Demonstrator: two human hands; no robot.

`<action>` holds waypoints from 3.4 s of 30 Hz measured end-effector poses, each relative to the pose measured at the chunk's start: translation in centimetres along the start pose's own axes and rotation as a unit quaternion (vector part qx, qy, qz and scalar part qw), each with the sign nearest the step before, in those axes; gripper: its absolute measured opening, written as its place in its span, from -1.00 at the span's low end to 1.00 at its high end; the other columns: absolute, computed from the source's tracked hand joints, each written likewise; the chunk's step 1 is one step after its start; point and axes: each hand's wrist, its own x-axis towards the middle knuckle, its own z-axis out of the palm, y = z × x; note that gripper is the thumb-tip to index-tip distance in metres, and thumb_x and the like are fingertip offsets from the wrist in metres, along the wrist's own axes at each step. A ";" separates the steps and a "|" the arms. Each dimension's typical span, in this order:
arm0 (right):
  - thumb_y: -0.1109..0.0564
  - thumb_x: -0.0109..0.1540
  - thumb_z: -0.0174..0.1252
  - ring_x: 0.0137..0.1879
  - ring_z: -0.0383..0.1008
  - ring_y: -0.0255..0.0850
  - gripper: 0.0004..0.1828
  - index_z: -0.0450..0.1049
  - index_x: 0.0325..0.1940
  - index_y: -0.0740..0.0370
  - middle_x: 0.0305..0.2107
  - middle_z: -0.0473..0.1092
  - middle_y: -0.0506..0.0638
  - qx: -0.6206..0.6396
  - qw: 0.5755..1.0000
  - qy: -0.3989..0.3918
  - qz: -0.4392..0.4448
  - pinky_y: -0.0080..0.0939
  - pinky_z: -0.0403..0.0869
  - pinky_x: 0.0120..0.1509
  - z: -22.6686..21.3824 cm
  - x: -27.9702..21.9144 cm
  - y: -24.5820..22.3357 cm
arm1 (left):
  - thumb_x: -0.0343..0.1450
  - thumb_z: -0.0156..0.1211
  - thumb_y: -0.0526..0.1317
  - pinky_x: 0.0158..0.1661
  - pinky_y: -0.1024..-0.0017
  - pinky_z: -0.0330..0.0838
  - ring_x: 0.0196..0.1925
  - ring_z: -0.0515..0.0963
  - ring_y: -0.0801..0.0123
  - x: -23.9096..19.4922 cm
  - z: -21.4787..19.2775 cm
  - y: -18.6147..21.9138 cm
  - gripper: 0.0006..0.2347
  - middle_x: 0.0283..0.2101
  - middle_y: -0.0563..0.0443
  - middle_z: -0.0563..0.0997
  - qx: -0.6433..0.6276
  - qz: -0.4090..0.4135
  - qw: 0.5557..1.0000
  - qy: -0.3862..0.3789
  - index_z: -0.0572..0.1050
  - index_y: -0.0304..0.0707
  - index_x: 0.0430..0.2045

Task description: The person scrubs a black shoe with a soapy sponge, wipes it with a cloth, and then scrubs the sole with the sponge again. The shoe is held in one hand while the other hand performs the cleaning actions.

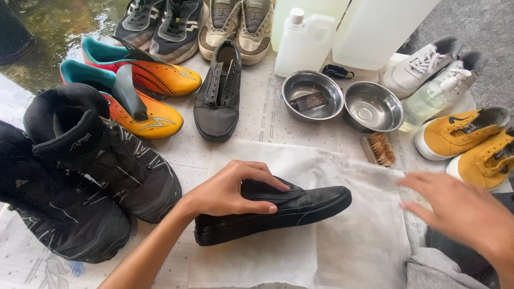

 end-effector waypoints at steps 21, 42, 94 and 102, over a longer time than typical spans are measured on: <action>-0.03 0.10 0.45 0.19 0.52 -0.13 -0.52 0.52 0.09 -0.15 -0.04 0.55 -0.19 0.008 0.953 0.227 -0.201 0.04 0.54 0.26 -13.5 22.3 -12.2 | 0.29 0.41 -0.01 -0.02 0.32 0.64 -0.10 0.69 0.12 -0.3 -0.1 0.2 -0.60 -0.19 -0.19 0.64 -0.070 -0.055 0.996 0.013 0.66 -0.21 -0.06; -0.05 0.27 0.28 0.28 0.43 0.01 -0.50 0.48 0.30 0.00 0.04 0.48 0.06 0.215 0.927 0.264 -0.160 0.13 0.41 0.35 -11.2 21.3 -12.9 | 0.29 0.41 -0.03 -0.06 0.33 0.66 -0.15 0.69 0.14 -0.3 0.1 0.6 -0.61 -0.21 -0.20 0.65 -0.076 -0.066 0.995 0.022 0.67 -0.22 -0.07; 0.35 0.36 0.23 0.15 0.47 0.17 -0.46 0.26 0.40 0.23 0.13 0.37 0.24 0.311 0.736 0.507 -0.324 0.16 0.46 0.25 -12.0 17.2 -9.5 | 0.32 0.39 -0.11 -0.14 0.53 0.45 -0.21 0.68 0.43 -0.4 0.0 0.2 -0.71 -0.19 0.06 0.68 -0.030 -0.060 0.996 0.059 0.67 -0.09 -0.10; 0.28 0.35 0.28 0.07 0.49 0.12 -0.43 0.27 0.43 0.21 0.04 0.42 0.23 0.305 0.747 0.499 -0.317 0.13 0.47 0.16 -11.7 17.5 -9.5 | 0.32 0.39 -0.12 -0.13 0.53 0.45 -0.19 0.70 0.44 -0.2 -0.1 0.4 -0.71 -0.18 0.08 0.70 -0.027 -0.073 0.995 0.060 0.67 -0.11 -0.10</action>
